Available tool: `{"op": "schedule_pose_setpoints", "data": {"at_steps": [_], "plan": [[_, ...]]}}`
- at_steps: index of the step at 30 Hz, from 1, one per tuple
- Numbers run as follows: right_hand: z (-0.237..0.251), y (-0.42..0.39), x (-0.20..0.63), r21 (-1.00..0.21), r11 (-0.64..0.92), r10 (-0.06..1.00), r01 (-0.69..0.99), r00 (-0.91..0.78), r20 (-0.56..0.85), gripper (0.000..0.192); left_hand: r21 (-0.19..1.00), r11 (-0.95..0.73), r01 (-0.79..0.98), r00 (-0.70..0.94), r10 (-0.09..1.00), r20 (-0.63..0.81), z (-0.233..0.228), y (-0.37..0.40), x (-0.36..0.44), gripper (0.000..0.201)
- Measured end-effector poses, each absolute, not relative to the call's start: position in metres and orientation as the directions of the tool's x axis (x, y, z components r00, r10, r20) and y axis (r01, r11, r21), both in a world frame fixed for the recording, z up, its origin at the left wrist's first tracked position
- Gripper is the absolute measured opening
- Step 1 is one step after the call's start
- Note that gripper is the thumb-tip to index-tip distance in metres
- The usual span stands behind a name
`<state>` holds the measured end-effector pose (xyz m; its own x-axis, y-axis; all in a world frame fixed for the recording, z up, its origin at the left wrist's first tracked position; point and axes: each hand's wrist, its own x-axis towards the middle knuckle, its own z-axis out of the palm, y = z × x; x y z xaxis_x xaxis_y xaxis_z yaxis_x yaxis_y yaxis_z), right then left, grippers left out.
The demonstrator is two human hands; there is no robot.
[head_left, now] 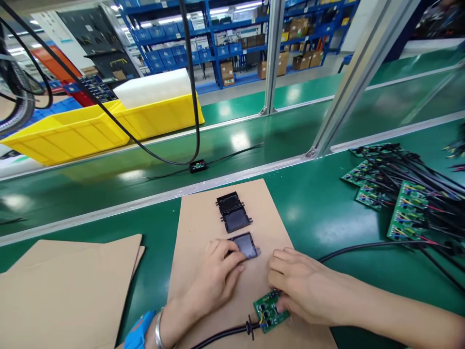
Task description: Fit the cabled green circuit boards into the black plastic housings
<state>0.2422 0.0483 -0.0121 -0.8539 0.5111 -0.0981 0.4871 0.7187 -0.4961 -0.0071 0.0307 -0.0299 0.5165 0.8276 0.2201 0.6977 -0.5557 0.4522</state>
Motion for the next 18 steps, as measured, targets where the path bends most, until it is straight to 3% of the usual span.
{"op": "schedule_pose_setpoints", "data": {"at_steps": [5,8,10,12,14,16,18], "plan": [[-0.008,0.044,0.247,-0.507,0.741,0.476,0.44,-0.877,-0.065,0.009,0.566,-0.479,0.671,0.445,0.871,0.209,-0.02,-0.002,-0.004,0.026],[0.004,0.041,0.246,-0.559,0.709,0.504,0.431,-0.863,-0.026,0.015,0.738,-0.321,0.593,0.444,0.896,0.033,-0.005,-0.016,0.005,0.052],[0.011,0.038,0.239,-0.558,0.678,0.569,0.479,-0.822,-0.013,0.015,0.789,-0.238,0.566,0.453,0.889,-0.057,0.001,-0.02,0.013,0.038],[0.013,0.034,0.224,-0.472,0.671,0.646,0.571,-0.763,-0.004,0.014,0.767,-0.175,0.617,0.392,0.914,-0.107,0.002,-0.018,0.021,0.019],[0.013,0.029,0.204,-0.283,0.702,0.689,0.653,-0.724,0.039,0.017,0.737,-0.104,0.668,0.308,0.94,-0.147,0.0,-0.01,0.026,0.014],[0.013,0.024,0.185,-0.091,0.761,0.649,0.642,-0.756,0.083,0.019,0.775,-0.02,0.631,0.277,0.94,-0.201,-0.002,0.001,0.025,0.007],[0.017,0.024,0.175,-0.028,0.824,0.566,0.566,-0.82,0.08,0.023,0.846,0.114,0.52,0.288,0.91,-0.3,-0.001,0.01,0.018,0.006]]}}
